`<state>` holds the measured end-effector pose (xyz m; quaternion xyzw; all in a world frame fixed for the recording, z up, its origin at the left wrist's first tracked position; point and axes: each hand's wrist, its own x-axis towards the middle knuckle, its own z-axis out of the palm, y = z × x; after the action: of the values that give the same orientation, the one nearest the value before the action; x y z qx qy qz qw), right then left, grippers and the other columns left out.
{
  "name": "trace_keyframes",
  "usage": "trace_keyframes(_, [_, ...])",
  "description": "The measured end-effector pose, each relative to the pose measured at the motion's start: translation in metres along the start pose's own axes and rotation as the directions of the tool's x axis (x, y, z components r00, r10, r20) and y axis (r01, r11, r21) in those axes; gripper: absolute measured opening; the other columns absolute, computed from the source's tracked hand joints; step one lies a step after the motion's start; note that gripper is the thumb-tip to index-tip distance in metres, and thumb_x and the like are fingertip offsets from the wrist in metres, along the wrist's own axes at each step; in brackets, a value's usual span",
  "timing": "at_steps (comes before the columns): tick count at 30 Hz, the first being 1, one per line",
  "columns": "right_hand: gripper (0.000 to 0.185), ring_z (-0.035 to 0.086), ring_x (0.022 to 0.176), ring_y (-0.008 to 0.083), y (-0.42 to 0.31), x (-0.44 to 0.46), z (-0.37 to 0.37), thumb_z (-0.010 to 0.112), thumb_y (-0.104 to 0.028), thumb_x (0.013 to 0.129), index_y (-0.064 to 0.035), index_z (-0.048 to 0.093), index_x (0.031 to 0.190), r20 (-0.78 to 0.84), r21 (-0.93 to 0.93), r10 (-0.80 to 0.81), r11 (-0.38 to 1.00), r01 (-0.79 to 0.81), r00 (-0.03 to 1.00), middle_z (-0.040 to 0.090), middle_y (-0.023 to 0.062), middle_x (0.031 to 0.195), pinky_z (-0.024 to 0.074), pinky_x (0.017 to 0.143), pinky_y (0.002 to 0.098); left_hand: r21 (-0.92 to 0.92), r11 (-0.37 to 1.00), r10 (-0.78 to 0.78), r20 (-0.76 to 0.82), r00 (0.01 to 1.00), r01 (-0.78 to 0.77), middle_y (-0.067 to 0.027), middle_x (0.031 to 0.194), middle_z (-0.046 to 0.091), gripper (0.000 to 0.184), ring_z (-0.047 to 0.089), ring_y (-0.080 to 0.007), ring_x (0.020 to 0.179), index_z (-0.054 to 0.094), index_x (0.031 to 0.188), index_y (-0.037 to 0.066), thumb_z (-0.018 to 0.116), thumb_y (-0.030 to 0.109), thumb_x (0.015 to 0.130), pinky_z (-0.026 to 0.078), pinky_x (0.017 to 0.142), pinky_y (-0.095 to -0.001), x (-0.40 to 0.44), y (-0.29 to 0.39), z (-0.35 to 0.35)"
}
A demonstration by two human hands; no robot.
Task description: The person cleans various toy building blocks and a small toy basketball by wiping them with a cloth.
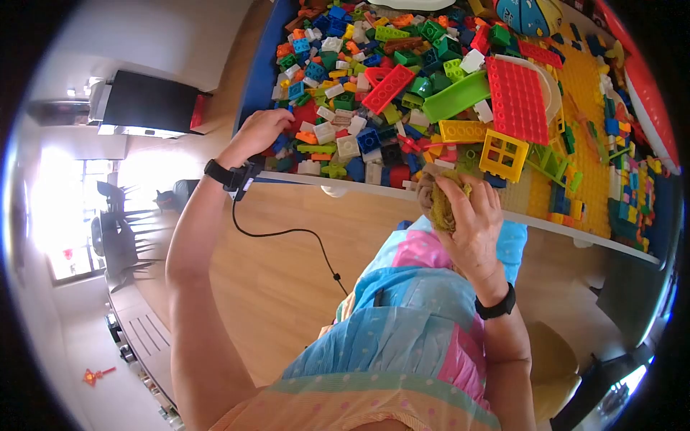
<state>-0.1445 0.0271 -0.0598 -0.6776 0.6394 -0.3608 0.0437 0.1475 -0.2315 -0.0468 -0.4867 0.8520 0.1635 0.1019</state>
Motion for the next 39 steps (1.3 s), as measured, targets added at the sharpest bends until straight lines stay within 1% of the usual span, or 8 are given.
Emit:
trace_keyframes(7, [0.057, 0.051, 0.089, 0.0338, 0.002, 0.001, 0.001, 0.072, -0.007, 0.055, -0.0077, 0.055, 0.109, 0.005, 0.041, 0.015, 0.999, -0.015, 1.000, 0.052, 0.0165, 0.101, 0.0415, 0.079, 0.0418, -0.045, 0.999, -0.017, -0.169, 0.985, 0.010, -0.0140, 0.102, 0.062, 0.030, 0.059, -0.0308, 0.093, 0.058, 0.107, 0.007, 0.060, 0.018, 0.079, 0.046, 0.080, -0.0379, -0.001, -0.011, 0.001])
trace_keyframes(10, [0.057, 0.051, 0.089, 0.0339, 0.002, 0.001, 0.001, 0.072, -0.008, 0.055, -0.0076, 0.055, 0.109, 0.007, 0.041, 0.011, 0.999, -0.011, 1.000, 0.052, 0.0167, 0.101, 0.0416, 0.078, 0.0420, -0.013, 1.000, -0.009, -0.053, 0.999, 0.008, -0.0142, 0.103, 0.061, 0.039, 0.058, -0.0299, 0.095, 0.055, 0.111, 0.006, 0.064, 0.022, 0.077, 0.046, 0.081, -0.0373, 0.013, -0.008, 0.002])
trace_keyframes(19, [0.057, 0.051, 0.090, 0.0345, 0.002, 0.000, 0.000, 0.071, -0.007, 0.054, -0.0071, 0.054, 0.109, 0.006, 0.046, 0.020, 0.999, -0.020, 1.000, 0.052, 0.0170, 0.103, 0.0413, 0.079, 0.0419, 0.204, 0.979, 0.017, -0.030, 0.999, -0.010, -0.0188, 0.100, 0.061, 0.060, 0.058, -0.0311, 0.094, 0.042, 0.125, 0.003, 0.068, 0.019, 0.073, 0.046, 0.080, -0.0369, 0.019, 0.014, 0.008])
trace_keyframes(23, [0.057, 0.051, 0.089, 0.0347, 0.002, 0.000, 0.002, 0.071, -0.006, 0.054, -0.0069, 0.054, 0.109, -0.026, 0.051, 0.004, 0.999, -0.002, 1.000, 0.053, 0.0166, 0.102, 0.0417, 0.078, 0.0421, 0.146, 0.986, -0.072, -0.016, 0.997, 0.074, -0.0197, 0.100, 0.060, 0.056, 0.058, -0.0319, 0.095, 0.044, 0.119, 0.004, 0.069, 0.018, 0.071, 0.046, 0.080, -0.0374, 0.024, 0.007, 0.012])
trace_keyframes(29, [0.057, 0.052, 0.087, 0.0345, 0.002, 0.001, 0.002, 0.070, -0.005, 0.054, -0.0073, 0.054, 0.109, -0.061, 0.053, -0.027, 0.998, 0.030, 0.998, 0.053, 0.0161, 0.099, 0.0428, 0.074, 0.0417, 0.173, 0.985, -0.023, 0.024, 0.999, 0.018, -0.0170, 0.102, 0.061, 0.056, 0.056, -0.0330, 0.100, 0.048, 0.114, 0.003, 0.072, 0.026, 0.069, 0.045, 0.083, -0.0406, 0.021, 0.008, 0.000])
trace_keyframes(32, [0.058, 0.052, 0.086, 0.0343, 0.000, 0.002, 0.000, 0.070, -0.005, 0.053, -0.0078, 0.054, 0.109, -0.066, 0.056, -0.030, 0.998, 0.034, 0.997, 0.054, 0.0155, 0.099, 0.0430, 0.073, 0.0416, 0.138, 0.990, -0.009, -0.100, 0.995, 0.023, -0.0167, 0.102, 0.061, 0.058, 0.056, -0.0327, 0.099, 0.051, 0.116, 0.005, 0.073, 0.027, 0.067, 0.045, 0.083, -0.0408, 0.015, 0.010, -0.016])
trace_keyframes(36, [0.059, 0.052, 0.087, 0.0338, -0.001, 0.003, -0.001, 0.071, -0.005, 0.053, -0.0087, 0.054, 0.110, -0.077, 0.050, -0.034, 0.998, 0.038, 0.996, 0.054, 0.0145, 0.099, 0.0429, 0.074, 0.0415, 0.212, 0.977, 0.037, -0.062, 0.997, -0.023, -0.0175, 0.098, 0.061, 0.047, 0.057, -0.0333, 0.093, 0.058, 0.107, 0.006, 0.070, 0.032, 0.070, 0.045, 0.080, -0.0405, 0.009, 0.012, -0.040])
trace_keyframes(39, [0.061, 0.052, 0.089, 0.0333, -0.001, 0.002, -0.001, 0.071, -0.005, 0.053, -0.0093, 0.054, 0.111, -0.087, 0.061, -0.035, 0.997, 0.040, 0.996, 0.054, 0.0136, 0.099, 0.0429, 0.076, 0.0411, 0.104, 0.994, 0.022, 0.035, 0.999, -0.025, -0.0194, 0.096, 0.059, 0.042, 0.056, -0.0347, 0.090, 0.060, 0.099, 0.003, 0.068, 0.034, 0.072, 0.045, 0.076, -0.0394, -0.006, 0.020, -0.059])
